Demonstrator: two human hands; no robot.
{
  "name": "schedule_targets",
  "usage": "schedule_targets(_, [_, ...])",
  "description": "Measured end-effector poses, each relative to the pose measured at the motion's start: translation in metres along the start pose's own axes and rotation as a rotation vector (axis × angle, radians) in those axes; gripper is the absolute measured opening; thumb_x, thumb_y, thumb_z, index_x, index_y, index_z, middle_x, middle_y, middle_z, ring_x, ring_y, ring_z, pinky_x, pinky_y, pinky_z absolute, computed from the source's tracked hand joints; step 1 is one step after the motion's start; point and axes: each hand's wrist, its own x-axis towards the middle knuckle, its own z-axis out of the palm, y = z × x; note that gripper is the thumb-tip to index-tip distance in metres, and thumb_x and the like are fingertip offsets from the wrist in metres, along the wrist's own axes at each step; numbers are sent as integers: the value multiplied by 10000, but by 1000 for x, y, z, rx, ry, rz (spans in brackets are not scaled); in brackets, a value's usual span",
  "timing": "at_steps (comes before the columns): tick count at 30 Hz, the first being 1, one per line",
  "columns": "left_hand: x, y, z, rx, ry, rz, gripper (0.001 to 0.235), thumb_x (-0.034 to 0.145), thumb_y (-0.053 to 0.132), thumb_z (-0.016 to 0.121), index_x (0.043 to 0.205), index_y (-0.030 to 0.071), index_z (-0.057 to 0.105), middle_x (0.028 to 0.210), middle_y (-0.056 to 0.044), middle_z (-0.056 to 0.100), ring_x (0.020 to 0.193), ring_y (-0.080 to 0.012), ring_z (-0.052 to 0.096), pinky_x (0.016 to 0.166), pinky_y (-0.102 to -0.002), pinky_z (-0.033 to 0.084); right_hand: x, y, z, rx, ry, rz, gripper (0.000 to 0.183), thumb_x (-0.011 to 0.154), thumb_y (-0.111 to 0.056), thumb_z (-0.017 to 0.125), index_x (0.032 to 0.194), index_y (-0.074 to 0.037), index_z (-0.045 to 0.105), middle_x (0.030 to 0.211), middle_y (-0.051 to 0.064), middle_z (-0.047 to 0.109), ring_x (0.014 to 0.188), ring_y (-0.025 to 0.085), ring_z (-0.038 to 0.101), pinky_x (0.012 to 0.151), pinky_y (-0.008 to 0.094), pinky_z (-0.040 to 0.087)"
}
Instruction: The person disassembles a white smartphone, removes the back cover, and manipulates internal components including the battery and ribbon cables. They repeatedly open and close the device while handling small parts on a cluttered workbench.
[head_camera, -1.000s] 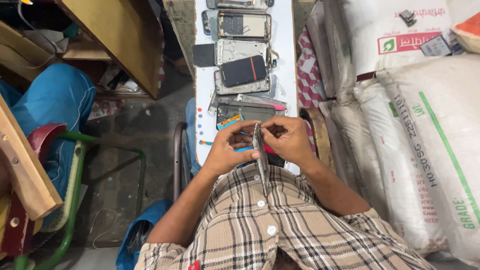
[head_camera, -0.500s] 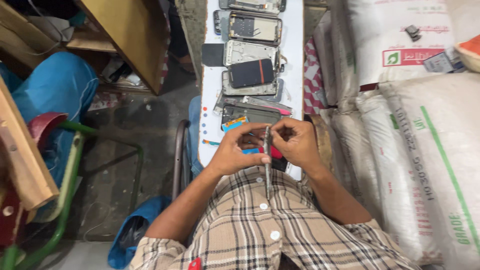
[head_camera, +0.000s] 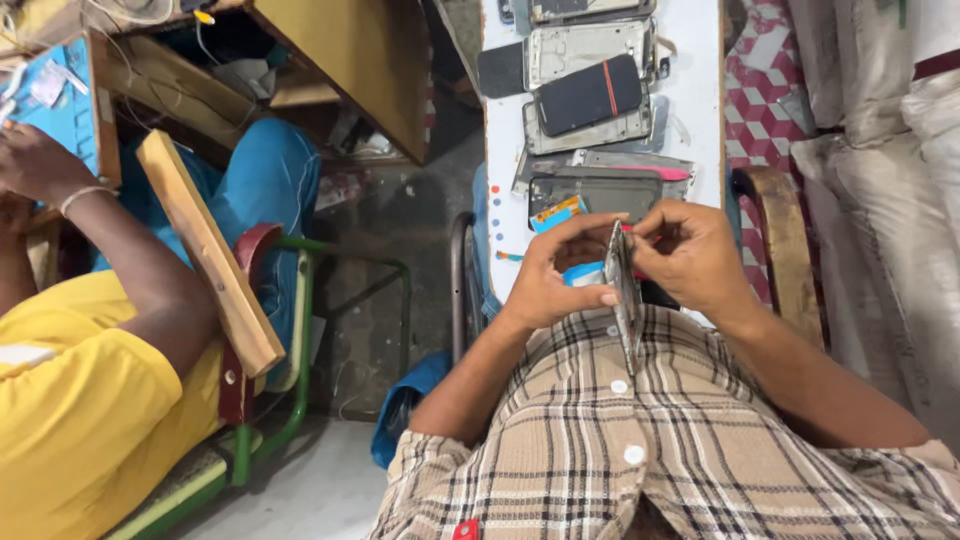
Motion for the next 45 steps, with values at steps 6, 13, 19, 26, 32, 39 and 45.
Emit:
schedule_targets(6, [5, -5, 5, -29, -7, 1, 826, 727, 222, 934, 1447, 16, 585, 1257, -83, 697, 1155, -171, 678, 1078, -342, 541, -3, -7, 0, -120, 46, -23, 59, 909, -10, 716, 879, -29, 669, 766, -14, 666, 673, 19, 606, 578, 193, 489])
schedule_targets(13, [6, -6, 5, 16, 25, -16, 805, 738, 253, 921, 1438, 16, 601, 1240, -62, 693, 1127, -139, 659, 1054, -303, 532, -6, -14, 7, -305, 100, -84, 101, 906, -6, 717, 856, -22, 631, 718, 5, 626, 653, 29, 564, 558, 210, 444])
schedule_targets(19, [1, -10, 2, -9, 29, -5, 800, 740, 252, 924, 1430, 14, 596, 1229, -62, 696, 1113, -137, 658, 1042, -297, 533, -5, -1, 7, -140, 44, -11, 113, 948, -11, 689, 868, -19, 610, 766, -1, 648, 677, 20, 599, 579, 201, 486])
schedule_targets(26, [4, -16, 2, -60, 23, 14, 779, 757, 238, 919, 1422, 4, 588, 1236, -74, 704, 1119, -149, 675, 1046, -303, 543, -1, 9, 4, -66, 32, -50, 76, 935, 31, 690, 975, -6, 636, 888, 33, 693, 793, 57, 657, 699, 213, 554])
schedule_targets(32, [9, -10, 4, -30, 31, 40, 781, 739, 218, 921, 1413, 4, 591, 1247, -76, 704, 1120, -146, 669, 1015, -314, 542, 5, 1, 2, -24, 14, -3, 119, 915, 51, 674, 1003, -9, 623, 927, 46, 708, 840, 88, 707, 720, 238, 590])
schedule_targets(39, [0, -21, 10, 31, 79, 55, 791, 723, 133, 930, 1426, 20, 585, 1208, -59, 693, 1064, -136, 670, 998, -314, 564, -5, 9, -7, -299, -20, -202, 171, 909, 109, 707, 998, 3, 608, 997, 75, 664, 938, 123, 643, 864, 283, 539])
schedule_targets(45, [-3, -18, 2, -92, 20, 54, 760, 758, 117, 915, 1438, 32, 585, 1240, -71, 690, 1072, -143, 665, 1012, -321, 554, -3, 14, 1, 18, -30, -44, 178, 900, 106, 662, 1016, -14, 602, 967, 47, 665, 922, 100, 672, 825, 258, 584])
